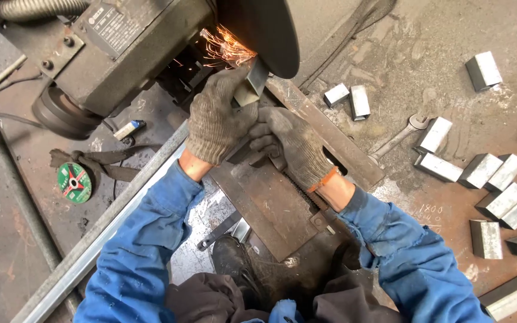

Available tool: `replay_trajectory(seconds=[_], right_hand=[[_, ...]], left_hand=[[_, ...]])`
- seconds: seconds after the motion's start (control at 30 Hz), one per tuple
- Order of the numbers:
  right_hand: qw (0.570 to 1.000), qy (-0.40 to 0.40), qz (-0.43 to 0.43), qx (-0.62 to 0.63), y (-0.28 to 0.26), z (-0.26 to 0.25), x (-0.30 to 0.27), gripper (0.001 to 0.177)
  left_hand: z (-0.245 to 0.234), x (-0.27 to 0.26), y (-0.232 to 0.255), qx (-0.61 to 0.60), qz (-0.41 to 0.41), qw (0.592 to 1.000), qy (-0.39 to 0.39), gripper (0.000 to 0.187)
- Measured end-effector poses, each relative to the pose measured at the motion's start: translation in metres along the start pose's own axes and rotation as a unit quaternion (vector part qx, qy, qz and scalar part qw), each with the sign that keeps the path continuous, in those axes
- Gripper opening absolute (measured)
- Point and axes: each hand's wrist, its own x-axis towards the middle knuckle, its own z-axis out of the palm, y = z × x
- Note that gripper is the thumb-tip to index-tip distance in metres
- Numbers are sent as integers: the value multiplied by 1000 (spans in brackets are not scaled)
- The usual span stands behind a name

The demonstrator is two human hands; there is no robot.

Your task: The person picks up cut aluminum square tube pieces one at a time and presses their ends against a spinning bench grinder, producing sparks as the edges are ground. Ground pieces are set on the workbench and new pieces are taken from the pile until the batch is finished.

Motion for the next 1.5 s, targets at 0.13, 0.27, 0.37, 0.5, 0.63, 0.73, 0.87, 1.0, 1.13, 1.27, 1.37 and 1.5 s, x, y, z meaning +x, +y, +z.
replay_trajectory(seconds=[0.13,0.27,0.37,0.5,0.63,0.73,0.87,1.0,1.13,1.27,1.37,1.5], right_hand=[[997,-9,6,78,-8,9,9,61],[1000,28,-8,10,-7,19,22,61],[991,45,55,109,8,15,40,60],[986,-1,24,167,9,13,36,63],[979,-25,18,200,9,11,38,66],[973,-12,8,229,31,1,60,59],[972,-37,-13,232,90,-60,82,55],[965,8,23,260,13,14,35,58],[979,-1,-2,206,-4,18,9,68],[975,74,81,194,27,-9,7,74],[982,52,49,177,2,16,-8,60],[996,-65,10,57,-14,21,-23,47]], left_hand=[[-23,11,18,29,11,992,-121,72],[-23,5,-3,91,79,975,-185,72],[-27,6,-6,183,203,951,-147,67],[-33,7,-1,171,218,953,-125,59],[-35,8,1,146,219,958,-113,59],[-36,9,0,149,214,960,-99,62],[-29,12,-5,171,209,957,-107,63],[-34,8,16,95,197,967,-131,63],[-32,-4,29,-65,94,984,-135,61],[-27,-15,30,-134,39,981,-132,64],[-24,-22,25,-143,-25,977,-159,72],[-29,-20,16,-227,-166,940,-192,69]])
